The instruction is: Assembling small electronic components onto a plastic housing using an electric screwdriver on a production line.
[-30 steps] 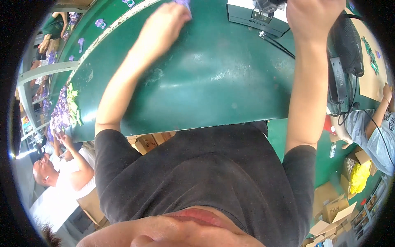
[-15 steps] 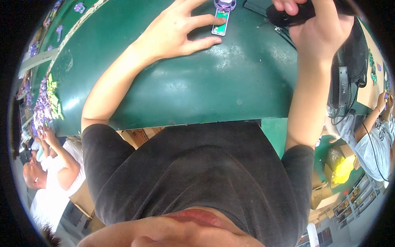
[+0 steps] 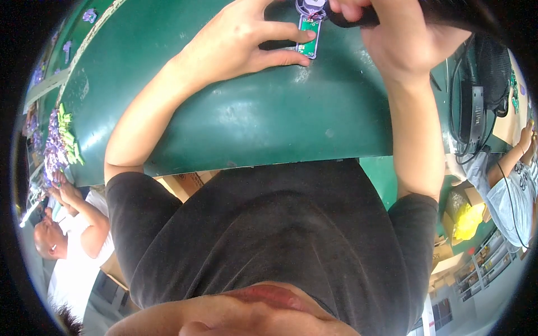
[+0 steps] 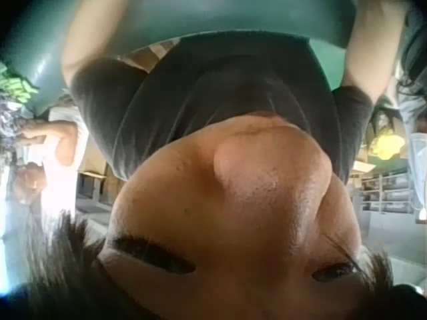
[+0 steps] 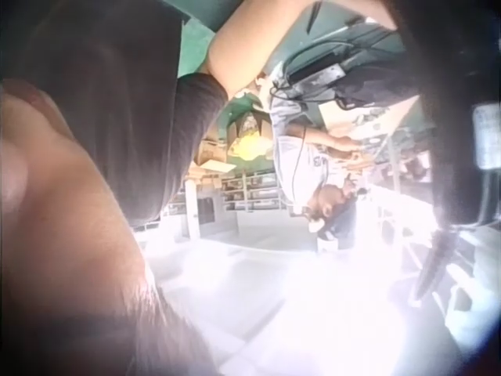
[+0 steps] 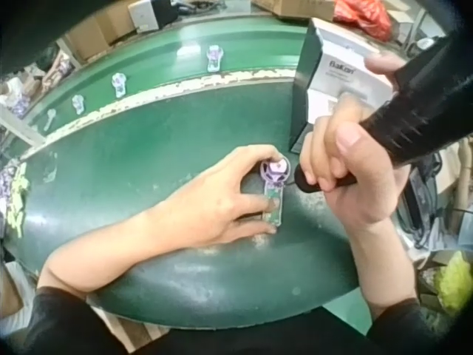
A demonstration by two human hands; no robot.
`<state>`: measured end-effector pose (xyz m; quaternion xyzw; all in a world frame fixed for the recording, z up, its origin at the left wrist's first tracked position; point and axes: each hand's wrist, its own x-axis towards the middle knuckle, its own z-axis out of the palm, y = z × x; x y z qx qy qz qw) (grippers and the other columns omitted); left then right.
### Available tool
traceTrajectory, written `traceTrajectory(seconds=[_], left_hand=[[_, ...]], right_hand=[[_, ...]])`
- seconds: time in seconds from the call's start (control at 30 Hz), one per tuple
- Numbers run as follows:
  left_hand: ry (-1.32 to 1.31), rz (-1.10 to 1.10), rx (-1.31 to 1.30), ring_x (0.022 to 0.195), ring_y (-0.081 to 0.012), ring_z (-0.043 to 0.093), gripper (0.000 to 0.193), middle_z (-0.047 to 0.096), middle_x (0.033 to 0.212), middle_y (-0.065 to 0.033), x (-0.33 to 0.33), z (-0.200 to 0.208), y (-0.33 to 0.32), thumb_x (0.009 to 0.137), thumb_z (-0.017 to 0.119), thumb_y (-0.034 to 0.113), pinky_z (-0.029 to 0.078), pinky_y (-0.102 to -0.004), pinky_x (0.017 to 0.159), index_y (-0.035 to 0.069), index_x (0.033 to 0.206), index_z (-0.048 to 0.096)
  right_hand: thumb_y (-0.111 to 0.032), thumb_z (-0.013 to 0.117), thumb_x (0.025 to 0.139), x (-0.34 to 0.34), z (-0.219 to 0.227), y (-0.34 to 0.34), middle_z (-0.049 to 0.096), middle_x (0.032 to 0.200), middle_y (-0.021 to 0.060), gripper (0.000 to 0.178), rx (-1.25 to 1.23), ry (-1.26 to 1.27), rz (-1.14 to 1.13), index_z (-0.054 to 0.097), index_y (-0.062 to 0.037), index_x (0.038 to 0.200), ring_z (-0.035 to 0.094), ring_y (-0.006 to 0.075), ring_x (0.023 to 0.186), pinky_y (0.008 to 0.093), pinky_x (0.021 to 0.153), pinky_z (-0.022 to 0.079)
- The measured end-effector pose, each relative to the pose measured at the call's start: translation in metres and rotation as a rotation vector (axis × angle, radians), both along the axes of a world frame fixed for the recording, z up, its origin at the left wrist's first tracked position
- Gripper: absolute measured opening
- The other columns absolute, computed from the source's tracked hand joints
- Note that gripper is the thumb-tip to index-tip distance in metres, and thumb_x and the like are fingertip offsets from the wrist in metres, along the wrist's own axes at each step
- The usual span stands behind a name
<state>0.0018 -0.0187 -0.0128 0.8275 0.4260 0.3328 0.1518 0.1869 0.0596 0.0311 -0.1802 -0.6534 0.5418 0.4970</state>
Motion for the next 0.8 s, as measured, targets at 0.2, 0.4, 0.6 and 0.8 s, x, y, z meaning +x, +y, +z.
traceTrajectory(seconds=[0.2,0.4,0.6,0.8], left_hand=[[-0.016,-0.004,-0.012,0.128,-0.0416,0.052,0.026,0.049,0.138,-0.0259,-0.001,0.003,0.001,0.079,0.084,0.018,0.046,-0.0434,0.109,0.000,0.096,0.076],[-0.019,-0.002,0.019,0.128,-0.0416,0.052,0.029,0.049,0.138,-0.0258,-0.002,-0.001,0.002,0.078,0.085,0.019,0.046,-0.0438,0.108,0.001,0.099,0.076],[-0.044,-0.005,0.040,0.127,-0.0416,0.053,0.030,0.050,0.138,-0.0244,0.001,-0.001,0.003,0.075,0.087,0.020,0.047,-0.0460,0.106,0.002,0.097,0.076],[-0.054,-0.008,0.049,0.126,-0.0406,0.054,0.032,0.052,0.137,-0.0223,0.005,0.003,0.005,0.075,0.088,0.022,0.048,-0.0467,0.105,0.004,0.098,0.076]], right_hand=[[-0.008,0.057,0.099,-0.004,-0.007,0.000,0.048,0.070,0.0002,0.058,0.023,-0.022,0.034,0.028,-0.0103,0.149,0.046,0.0100,0.049,0.0261,0.051,0.046],[0.002,0.061,0.094,-0.010,-0.011,0.002,0.051,0.072,0.0019,0.055,-0.041,0.025,0.150,0.033,-0.0072,0.140,0.048,0.0103,0.051,0.0246,0.051,0.045],[0.005,0.065,0.090,-0.013,-0.006,0.001,0.055,0.069,0.0033,0.053,-0.078,0.065,0.232,0.036,-0.0030,0.134,0.051,0.0097,0.054,0.0233,0.052,0.042],[0.003,0.065,0.088,-0.052,-0.030,0.014,0.056,0.071,0.0029,0.051,-0.354,1.101,0.694,0.040,-0.0008,0.133,0.052,0.0088,0.055,0.0222,0.052,0.041]])
